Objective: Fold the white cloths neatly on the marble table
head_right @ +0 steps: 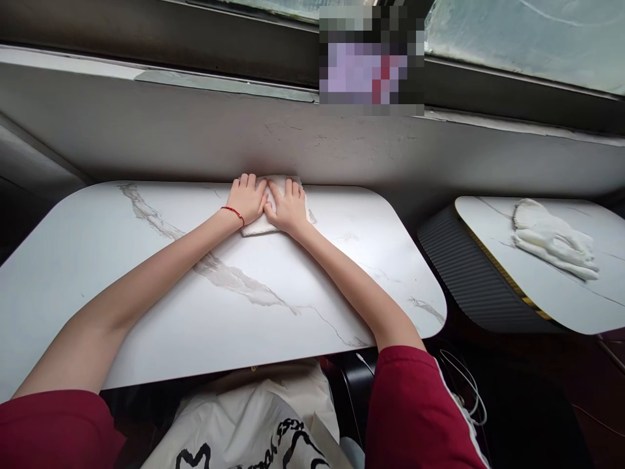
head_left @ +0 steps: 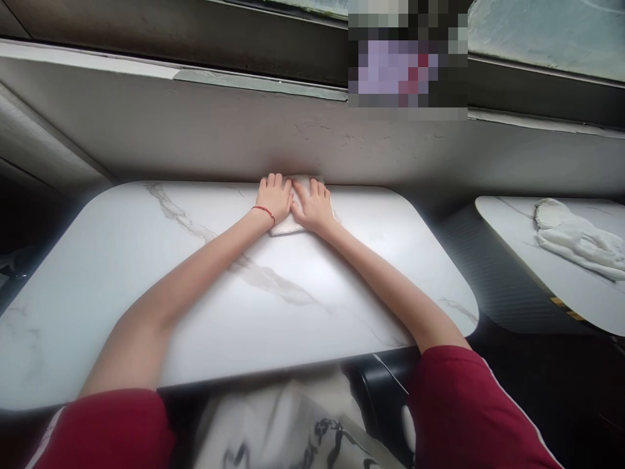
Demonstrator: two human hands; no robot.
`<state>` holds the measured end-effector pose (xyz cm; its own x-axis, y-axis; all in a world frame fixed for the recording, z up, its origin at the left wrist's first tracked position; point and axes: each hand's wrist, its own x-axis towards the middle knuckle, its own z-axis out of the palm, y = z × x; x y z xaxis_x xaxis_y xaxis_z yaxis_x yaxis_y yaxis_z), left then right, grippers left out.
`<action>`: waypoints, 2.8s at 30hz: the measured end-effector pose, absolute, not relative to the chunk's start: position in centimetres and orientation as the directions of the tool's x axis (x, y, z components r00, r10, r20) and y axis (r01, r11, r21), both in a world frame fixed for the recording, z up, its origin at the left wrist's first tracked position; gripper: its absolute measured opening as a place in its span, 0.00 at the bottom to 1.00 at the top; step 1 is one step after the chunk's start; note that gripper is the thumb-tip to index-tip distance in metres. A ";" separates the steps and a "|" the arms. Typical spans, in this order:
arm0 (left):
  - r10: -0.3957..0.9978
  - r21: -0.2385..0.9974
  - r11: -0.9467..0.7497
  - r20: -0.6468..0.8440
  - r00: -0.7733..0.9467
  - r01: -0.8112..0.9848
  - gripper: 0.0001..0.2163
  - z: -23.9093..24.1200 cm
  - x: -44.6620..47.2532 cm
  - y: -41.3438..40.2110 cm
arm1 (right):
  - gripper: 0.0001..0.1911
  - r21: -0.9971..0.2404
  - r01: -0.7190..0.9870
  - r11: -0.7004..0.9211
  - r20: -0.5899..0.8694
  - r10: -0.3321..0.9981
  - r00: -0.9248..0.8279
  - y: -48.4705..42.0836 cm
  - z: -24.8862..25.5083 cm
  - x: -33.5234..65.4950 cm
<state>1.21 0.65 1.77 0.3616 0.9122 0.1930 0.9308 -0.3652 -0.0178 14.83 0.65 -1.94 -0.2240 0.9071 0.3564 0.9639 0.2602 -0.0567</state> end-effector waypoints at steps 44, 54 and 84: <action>0.953 0.179 -0.304 0.065 0.297 0.936 0.30 1.8 -10.4 -2.8 | 0.32 -0.107 0.867 0.487 0.356 0.832 -0.424 -2.1 -1.7 4.4; 0.927 0.201 -0.277 0.315 0.206 0.940 0.27 -1.3 -14.7 1.2 | 0.26 -0.145 0.844 0.516 0.408 0.809 -0.424 2.6 -1.6 1.0; 0.902 -0.029 -0.373 0.223 0.370 0.927 0.27 0.0 -14.0 -5.5 | 0.33 -0.048 0.840 0.541 0.281 0.814 -0.508 -5.1 -0.4 3.9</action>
<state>-14.00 -5.45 0.04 0.3695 0.9020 0.2234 0.9275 -0.3728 -0.0290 3.90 -5.14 -0.40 -0.5082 0.8141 0.2809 0.8398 0.5408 -0.0481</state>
